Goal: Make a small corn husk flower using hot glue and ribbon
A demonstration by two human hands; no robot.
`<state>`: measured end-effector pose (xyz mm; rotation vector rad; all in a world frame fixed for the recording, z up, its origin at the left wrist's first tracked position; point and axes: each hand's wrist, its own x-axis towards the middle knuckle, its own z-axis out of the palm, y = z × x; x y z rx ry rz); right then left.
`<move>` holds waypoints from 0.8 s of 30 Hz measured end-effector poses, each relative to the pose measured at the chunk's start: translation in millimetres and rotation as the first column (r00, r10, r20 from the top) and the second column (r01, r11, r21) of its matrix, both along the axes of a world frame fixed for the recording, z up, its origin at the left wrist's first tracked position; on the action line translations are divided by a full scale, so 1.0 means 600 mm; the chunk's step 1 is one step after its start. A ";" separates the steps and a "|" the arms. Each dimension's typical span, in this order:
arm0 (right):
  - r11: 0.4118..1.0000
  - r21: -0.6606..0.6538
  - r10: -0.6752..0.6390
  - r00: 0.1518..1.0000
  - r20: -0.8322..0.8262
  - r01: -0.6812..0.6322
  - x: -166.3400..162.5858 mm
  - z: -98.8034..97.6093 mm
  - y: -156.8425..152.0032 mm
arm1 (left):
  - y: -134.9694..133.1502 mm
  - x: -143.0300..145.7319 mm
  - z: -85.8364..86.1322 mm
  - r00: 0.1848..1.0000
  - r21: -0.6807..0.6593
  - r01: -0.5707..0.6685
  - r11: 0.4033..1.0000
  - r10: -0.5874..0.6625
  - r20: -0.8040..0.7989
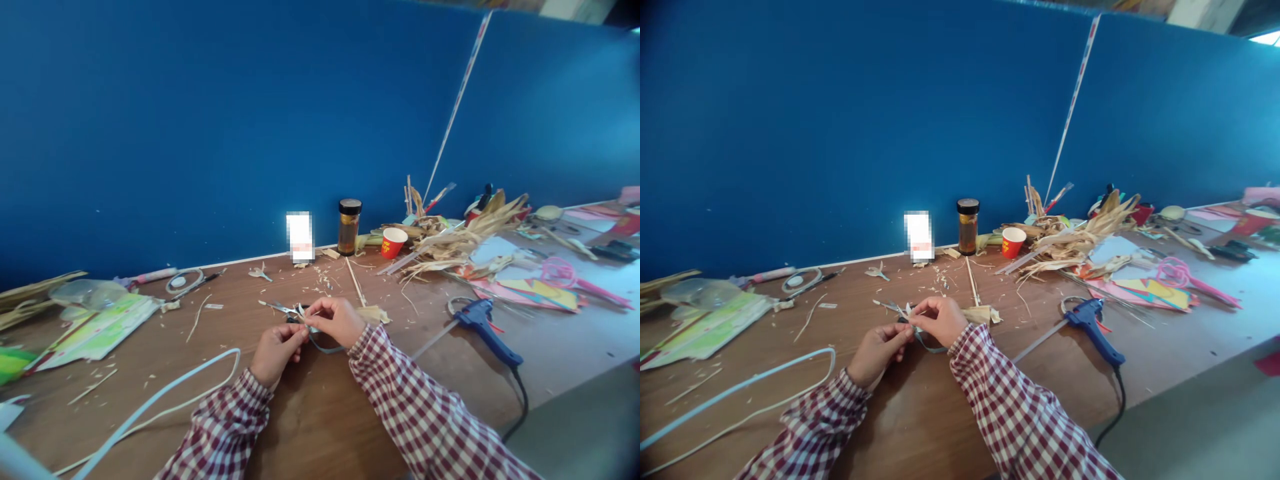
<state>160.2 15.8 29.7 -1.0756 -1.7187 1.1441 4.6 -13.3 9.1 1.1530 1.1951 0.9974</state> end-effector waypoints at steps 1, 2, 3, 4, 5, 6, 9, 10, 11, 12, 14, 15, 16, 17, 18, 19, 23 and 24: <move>1.000 0.000 0.002 1.000 -0.006 -0.002 0.000 0.000 0.000 | 0.000 0.000 0.000 1.000 0.003 -0.001 1.000 0.001 -0.009; 1.000 -0.003 0.006 1.000 -0.012 -0.006 -0.001 -0.001 0.001 | 0.000 0.000 0.000 1.000 0.006 0.001 1.000 0.000 -0.017; 1.000 -0.008 0.010 1.000 -0.017 -0.010 -0.001 -0.002 0.001 | 0.000 0.000 -0.001 1.000 0.010 0.003 1.000 -0.002 -0.024; 1.000 -0.012 0.013 1.000 -0.020 -0.013 -0.001 -0.002 0.001 | 0.000 0.000 -0.001 1.000 0.014 0.007 1.000 -0.006 -0.030; 1.000 -0.016 0.016 1.000 -0.021 -0.016 -0.001 -0.003 0.000 | 0.000 0.000 -0.001 0.999 0.020 0.010 1.000 -0.010 -0.032; 1.000 -0.018 0.018 1.000 -0.020 -0.018 -0.001 -0.003 0.000 | -0.001 -0.001 -0.001 0.999 0.025 0.013 1.000 -0.012 -0.034; 0.999 -0.023 0.021 1.000 -0.018 -0.022 -0.001 -0.003 -0.002 | -0.001 -0.002 -0.001 0.999 0.039 0.016 0.999 -0.015 -0.035; 0.999 -0.025 0.022 1.000 -0.016 -0.022 0.000 -0.003 -0.002 | 0.000 -0.002 -0.001 0.999 0.040 0.016 0.999 -0.015 -0.035; 0.999 -0.025 0.021 1.000 -0.016 -0.021 0.000 -0.003 -0.002 | 0.000 -0.003 -0.001 0.999 0.036 0.015 0.999 -0.014 -0.034; 1.000 -0.024 0.019 1.000 -0.019 -0.020 0.001 -0.003 -0.001 | 0.001 -0.003 -0.002 0.999 0.027 0.014 1.000 -0.013 -0.031; 1.000 -0.017 0.015 0.999 -0.032 -0.015 0.003 -0.003 0.001 | 0.002 -0.004 -0.003 1.000 0.003 0.017 1.000 -0.017 -0.019; 1.000 -0.014 0.011 0.999 -0.040 -0.011 0.004 -0.004 0.002 | 0.002 -0.004 -0.004 1.000 -0.009 0.016 1.000 -0.016 -0.008; 1.000 -0.011 0.007 0.999 -0.048 -0.007 0.005 -0.005 0.004 | 0.003 -0.004 -0.005 1.000 -0.020 0.007 1.000 -0.006 0.008; 1.000 -0.011 0.005 0.999 -0.052 -0.005 0.006 -0.006 0.006 | 0.003 -0.004 -0.005 1.000 -0.029 -0.010 1.000 0.011 0.029; 1.000 -0.012 0.004 0.998 -0.055 -0.004 0.007 -0.007 0.007 | 0.002 -0.003 -0.004 0.998 -0.034 -0.031 0.999 0.033 0.052; 1.000 -0.014 0.003 0.998 -0.059 -0.004 0.008 -0.008 0.008 | 0.001 -0.002 -0.004 0.996 -0.034 -0.051 0.998 0.054 0.074; 1.000 -0.019 0.002 0.998 -0.065 -0.003 0.005 -0.010 0.007 | -0.003 0.001 0.003 0.996 -0.019 -0.046 0.999 0.047 0.073; 1.000 -0.017 0.002 0.998 -0.058 -0.003 0.004 -0.009 0.006 | -0.004 0.002 0.005 0.997 -0.021 -0.037 0.999 0.038 0.060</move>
